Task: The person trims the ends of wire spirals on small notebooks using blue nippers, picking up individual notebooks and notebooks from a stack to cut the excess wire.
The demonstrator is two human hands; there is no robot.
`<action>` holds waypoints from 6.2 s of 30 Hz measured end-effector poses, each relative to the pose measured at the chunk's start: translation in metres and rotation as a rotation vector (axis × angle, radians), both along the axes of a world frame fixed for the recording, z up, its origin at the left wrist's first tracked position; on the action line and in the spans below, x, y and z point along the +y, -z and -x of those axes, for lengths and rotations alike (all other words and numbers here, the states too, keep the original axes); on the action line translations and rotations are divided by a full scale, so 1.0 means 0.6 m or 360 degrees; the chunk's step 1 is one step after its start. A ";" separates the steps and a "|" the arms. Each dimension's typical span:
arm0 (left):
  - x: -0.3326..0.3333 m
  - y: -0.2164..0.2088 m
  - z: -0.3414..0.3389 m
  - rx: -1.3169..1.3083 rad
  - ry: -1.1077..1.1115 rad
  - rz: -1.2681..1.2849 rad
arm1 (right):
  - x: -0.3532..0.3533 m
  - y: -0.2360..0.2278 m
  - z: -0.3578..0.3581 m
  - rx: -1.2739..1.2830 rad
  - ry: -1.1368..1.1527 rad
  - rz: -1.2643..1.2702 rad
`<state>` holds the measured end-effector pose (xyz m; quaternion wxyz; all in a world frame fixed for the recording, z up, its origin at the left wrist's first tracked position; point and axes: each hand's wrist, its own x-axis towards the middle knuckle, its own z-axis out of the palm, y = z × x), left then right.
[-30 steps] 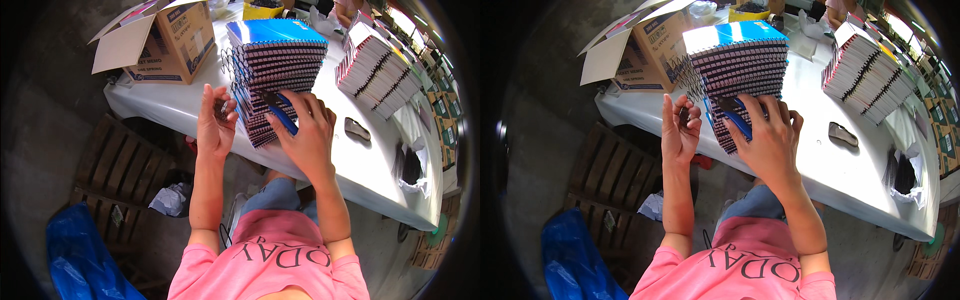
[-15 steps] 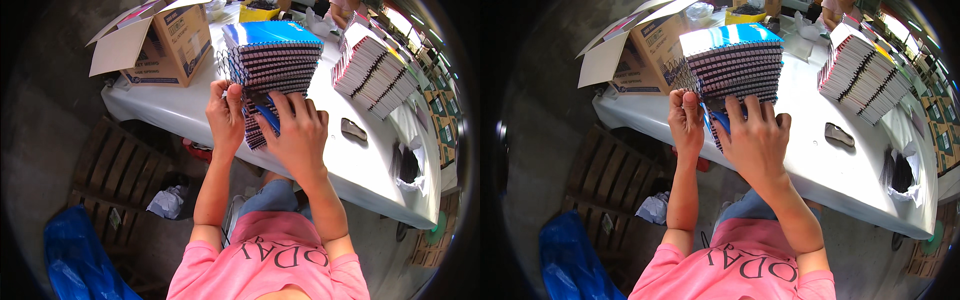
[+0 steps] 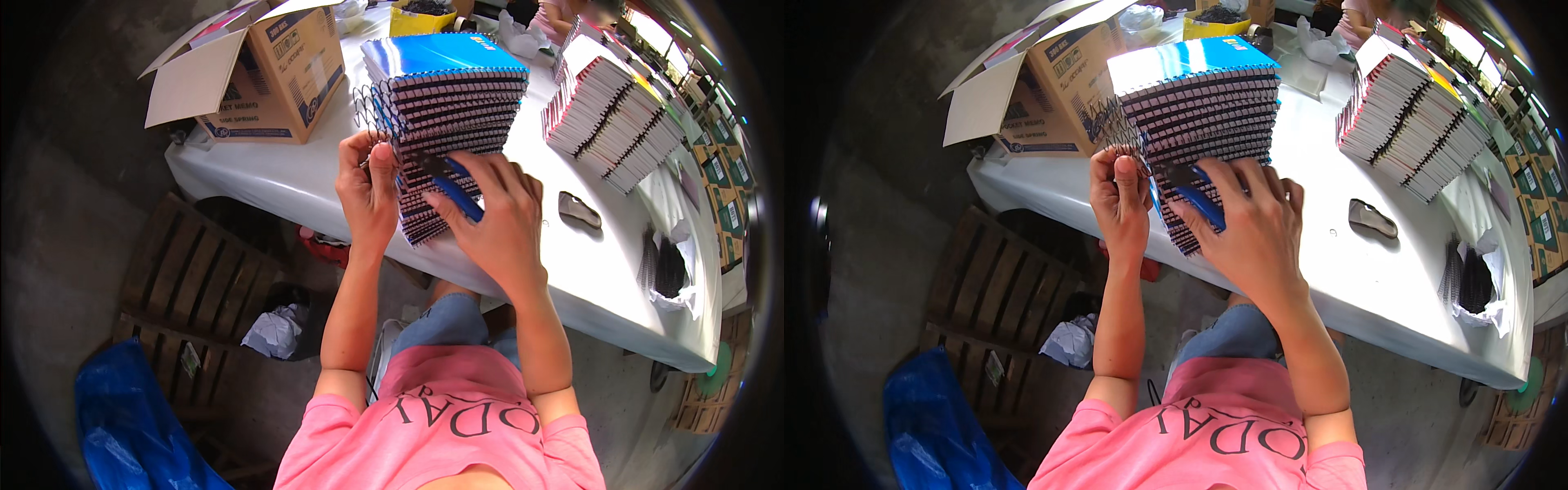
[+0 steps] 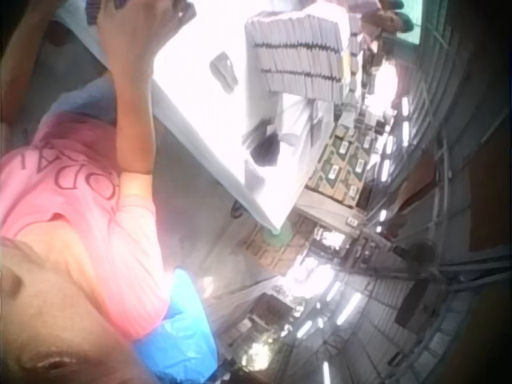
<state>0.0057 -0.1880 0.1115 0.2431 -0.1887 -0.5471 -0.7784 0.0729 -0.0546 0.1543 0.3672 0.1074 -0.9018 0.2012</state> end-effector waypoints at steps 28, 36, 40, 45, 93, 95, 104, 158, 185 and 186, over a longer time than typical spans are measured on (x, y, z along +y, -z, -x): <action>-0.016 -0.014 -0.007 -0.0250 0.0315 -0.0135 | -0.013 -0.047 0.094 0.0704 -0.0161 -0.0030; -0.017 -0.018 -0.015 -0.0220 0.0274 -0.0104 | 0.019 -0.024 -0.002 0.0021 -0.0002 -0.0007; -0.020 -0.016 -0.015 -0.0184 0.0270 -0.0091 | 0.001 -0.011 0.002 0.0008 0.0105 -0.0056; -0.019 -0.015 -0.015 -0.0154 0.0272 -0.0082 | -0.013 -0.014 0.008 0.0000 0.0125 -0.0086; -0.026 -0.028 -0.029 -0.0579 0.1052 -0.1139 | 0.005 -0.026 0.007 0.0002 -0.0013 -0.0050; -0.037 -0.019 -0.016 -0.0660 0.1303 -0.1403 | 0.006 -0.033 -0.001 0.0081 0.0036 -0.0082; -0.024 -0.057 -0.023 -0.0504 0.0618 -0.0834 | -0.007 -0.037 0.005 0.0076 0.0179 -0.0119; -0.354 0.457 -0.103 -0.1193 -0.0066 -0.2152 | 0.076 -0.023 -0.036 -0.0413 -0.0403 0.0319; -0.372 0.320 -0.050 -0.1276 -0.0644 -0.0604 | 0.107 0.029 -0.070 -0.0414 -0.0202 0.0489; -0.331 0.268 -0.047 -0.1107 -0.0558 -0.0442 | 0.094 0.015 -0.067 -0.0429 -0.0325 0.0442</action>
